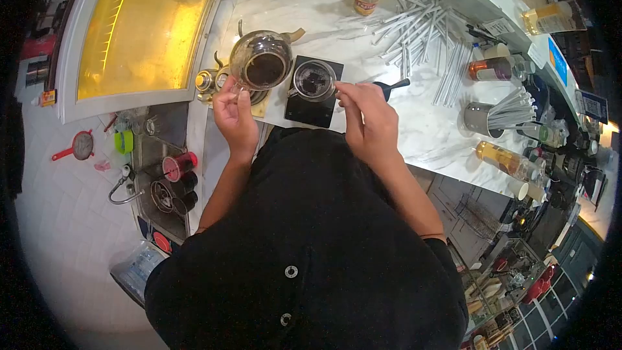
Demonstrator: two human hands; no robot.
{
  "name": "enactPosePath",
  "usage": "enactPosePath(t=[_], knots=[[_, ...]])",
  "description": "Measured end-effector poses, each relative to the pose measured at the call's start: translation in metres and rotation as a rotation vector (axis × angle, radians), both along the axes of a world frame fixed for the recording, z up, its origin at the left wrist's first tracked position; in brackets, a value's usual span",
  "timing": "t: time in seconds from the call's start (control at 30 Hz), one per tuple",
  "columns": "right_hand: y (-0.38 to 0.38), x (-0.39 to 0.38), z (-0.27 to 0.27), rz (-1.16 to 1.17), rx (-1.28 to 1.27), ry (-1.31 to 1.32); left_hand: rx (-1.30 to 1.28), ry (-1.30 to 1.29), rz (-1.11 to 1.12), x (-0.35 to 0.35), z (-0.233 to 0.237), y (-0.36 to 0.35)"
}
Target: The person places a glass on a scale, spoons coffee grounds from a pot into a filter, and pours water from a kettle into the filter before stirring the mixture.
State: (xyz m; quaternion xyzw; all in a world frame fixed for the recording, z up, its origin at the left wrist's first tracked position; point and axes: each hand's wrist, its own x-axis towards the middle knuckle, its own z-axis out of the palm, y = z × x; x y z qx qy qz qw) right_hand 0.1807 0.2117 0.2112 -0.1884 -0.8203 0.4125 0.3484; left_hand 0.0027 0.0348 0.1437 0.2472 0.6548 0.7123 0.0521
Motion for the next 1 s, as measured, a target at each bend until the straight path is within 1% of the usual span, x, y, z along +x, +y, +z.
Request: enactPosePath(t=[0.03,0.07,0.1,0.2,0.27,0.3,0.33,0.43,0.57,0.77,0.83,0.87,0.93,0.97,1.0], knots=[[0.001,0.001,0.009,-0.002,-0.027,0.056,0.022,0.004,-0.023,-0.001,-0.001,0.001],[-0.001,0.003,0.019,0.027,-0.110,0.085,0.017,0.004,-0.028,-0.001,0.000,0.003],[0.000,0.003,0.026,0.020,-0.117,0.087,0.051,0.026,-0.055,0.000,0.001,0.005],[-0.002,0.000,0.038,0.145,-0.010,0.104,0.072,0.090,-0.112,0.004,0.007,0.006],[-0.005,-0.008,0.033,0.172,0.021,0.097,0.070,0.135,-0.135,0.006,0.013,0.008],[-0.006,-0.012,0.030,0.208,0.060,0.086,0.127,0.140,-0.162,0.008,0.016,0.009],[-0.007,-0.013,0.028,0.214,0.080,0.060,0.183,0.144,-0.186,0.009,0.019,0.010],[-0.012,-0.016,0.028,0.217,0.133,0.040,0.120,0.219,-0.205,0.010,0.027,0.007],[-0.013,-0.011,0.030,0.248,0.061,0.043,0.124,0.237,-0.207,0.010,0.025,0.006],[-0.018,-0.010,0.036,0.153,0.204,-0.077,0.174,0.281,-0.213,0.010,0.021,0.015],[-0.025,-0.012,0.029,0.163,0.068,-0.035,0.154,0.285,-0.231,0.010,0.022,0.016],[-0.027,-0.012,0.026,0.165,0.071,-0.035,0.129,0.291,-0.247,0.010,0.022,0.015],[-0.031,-0.014,0.020,0.129,-0.059,-0.002,0.127,0.286,-0.243,0.011,0.018,0.012],[-0.033,-0.014,0.023,0.133,-0.058,-0.002,0.123,0.278,-0.241,0.011,0.017,0.010],[-0.037,-0.013,0.028,0.127,-0.324,-0.049,0.122,0.279,-0.238,0.012,0.016,0.008]])
